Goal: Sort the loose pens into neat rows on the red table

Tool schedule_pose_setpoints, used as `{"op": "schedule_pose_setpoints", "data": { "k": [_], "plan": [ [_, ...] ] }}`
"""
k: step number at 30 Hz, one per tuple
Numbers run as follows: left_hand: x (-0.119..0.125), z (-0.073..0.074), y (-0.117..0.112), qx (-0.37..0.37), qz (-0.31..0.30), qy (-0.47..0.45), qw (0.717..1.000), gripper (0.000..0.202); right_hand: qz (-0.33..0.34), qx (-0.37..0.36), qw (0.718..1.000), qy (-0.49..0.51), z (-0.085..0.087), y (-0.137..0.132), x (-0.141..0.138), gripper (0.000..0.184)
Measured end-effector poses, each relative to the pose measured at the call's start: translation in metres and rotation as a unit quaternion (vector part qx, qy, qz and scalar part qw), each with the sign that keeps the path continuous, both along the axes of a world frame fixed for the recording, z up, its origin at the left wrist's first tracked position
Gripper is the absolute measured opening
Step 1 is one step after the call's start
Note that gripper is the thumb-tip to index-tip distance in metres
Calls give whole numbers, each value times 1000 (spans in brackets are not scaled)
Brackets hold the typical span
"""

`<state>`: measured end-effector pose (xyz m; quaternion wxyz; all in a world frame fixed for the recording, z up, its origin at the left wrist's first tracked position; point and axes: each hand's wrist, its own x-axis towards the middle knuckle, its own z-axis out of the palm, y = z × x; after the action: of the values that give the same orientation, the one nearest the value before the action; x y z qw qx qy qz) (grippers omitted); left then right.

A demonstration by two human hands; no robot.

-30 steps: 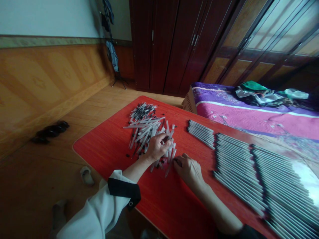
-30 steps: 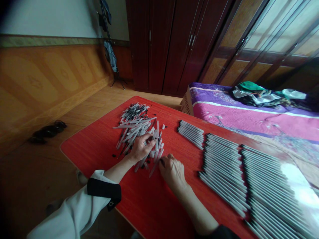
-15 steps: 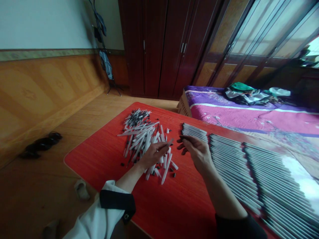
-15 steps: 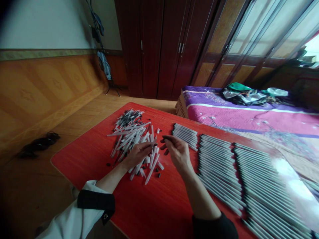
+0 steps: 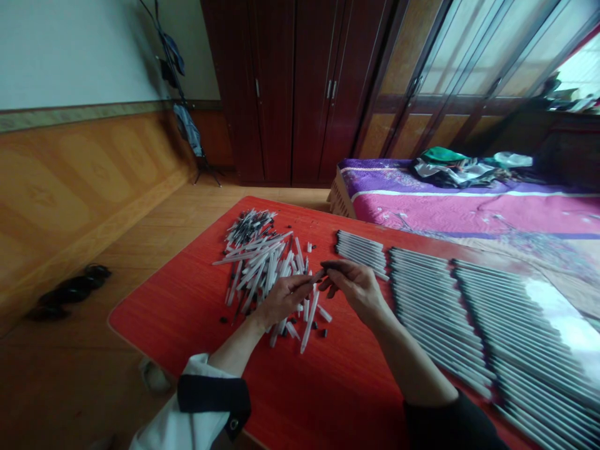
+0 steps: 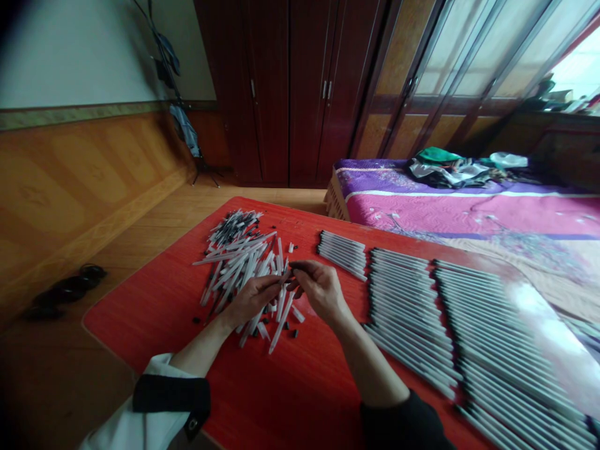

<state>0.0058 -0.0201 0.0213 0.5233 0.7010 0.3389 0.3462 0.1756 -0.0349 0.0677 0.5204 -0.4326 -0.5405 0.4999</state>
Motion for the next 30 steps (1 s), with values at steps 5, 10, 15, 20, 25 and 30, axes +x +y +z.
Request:
{"op": "schedule_pose_setpoints", "data": {
  "k": [5,10,15,20,25,30],
  "plan": [
    [0,1,-1,17,8,20,1000,38,-3,9,1000,-24,1,0,0,25],
    [1,1,-1,28,16,42,999,37,-10,29,995,-93,4,-2,1,25],
    [2,1,-1,27,18,36,999,36,-10,37,991,-125,2,-2,1,25],
    [2,1,-2,22,20,34,999,35,-4,26,994,-109,-5,1,1,27],
    [2,1,-1,11,21,17,1000,34,6,30,991,-130,-5,0,3,29],
    [1,2,0,-8,24,-7,1000,35,25,34,989,-139,-2,-1,5,31]
  ]
}}
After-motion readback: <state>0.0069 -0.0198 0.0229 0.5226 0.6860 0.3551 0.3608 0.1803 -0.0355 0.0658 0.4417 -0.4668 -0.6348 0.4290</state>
